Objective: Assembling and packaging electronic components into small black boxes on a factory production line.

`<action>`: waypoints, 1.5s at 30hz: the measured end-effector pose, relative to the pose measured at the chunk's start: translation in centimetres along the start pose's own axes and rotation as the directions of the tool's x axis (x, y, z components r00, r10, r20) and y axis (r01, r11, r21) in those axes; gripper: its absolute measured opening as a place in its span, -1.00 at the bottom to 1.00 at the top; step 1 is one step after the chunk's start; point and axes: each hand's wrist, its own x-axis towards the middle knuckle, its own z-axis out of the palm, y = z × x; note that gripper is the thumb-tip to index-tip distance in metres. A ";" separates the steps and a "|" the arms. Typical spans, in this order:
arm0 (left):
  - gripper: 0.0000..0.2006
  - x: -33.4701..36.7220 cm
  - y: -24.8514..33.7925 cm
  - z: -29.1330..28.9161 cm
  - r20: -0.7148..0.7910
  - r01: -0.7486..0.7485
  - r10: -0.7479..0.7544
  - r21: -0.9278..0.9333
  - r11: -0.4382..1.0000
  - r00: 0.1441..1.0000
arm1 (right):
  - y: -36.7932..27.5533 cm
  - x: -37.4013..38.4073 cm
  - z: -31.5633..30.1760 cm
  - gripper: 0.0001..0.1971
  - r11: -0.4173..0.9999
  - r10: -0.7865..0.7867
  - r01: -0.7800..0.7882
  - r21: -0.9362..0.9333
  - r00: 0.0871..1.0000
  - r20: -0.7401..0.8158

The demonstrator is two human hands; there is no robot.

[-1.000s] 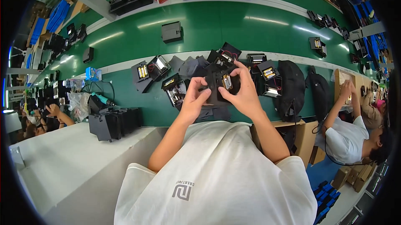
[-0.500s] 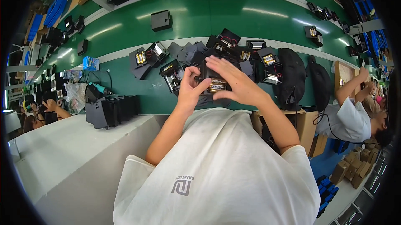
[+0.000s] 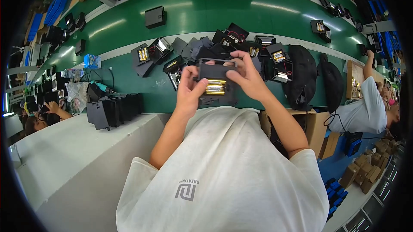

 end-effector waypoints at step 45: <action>-0.86 0.4 -3.5 -1.4 -0.051 0.278 -0.293 -0.204 0.939 0.955 | -1.3 -3.4 -2.3 -0.73 0.937 -0.349 0.349 0.008 0.937 -0.035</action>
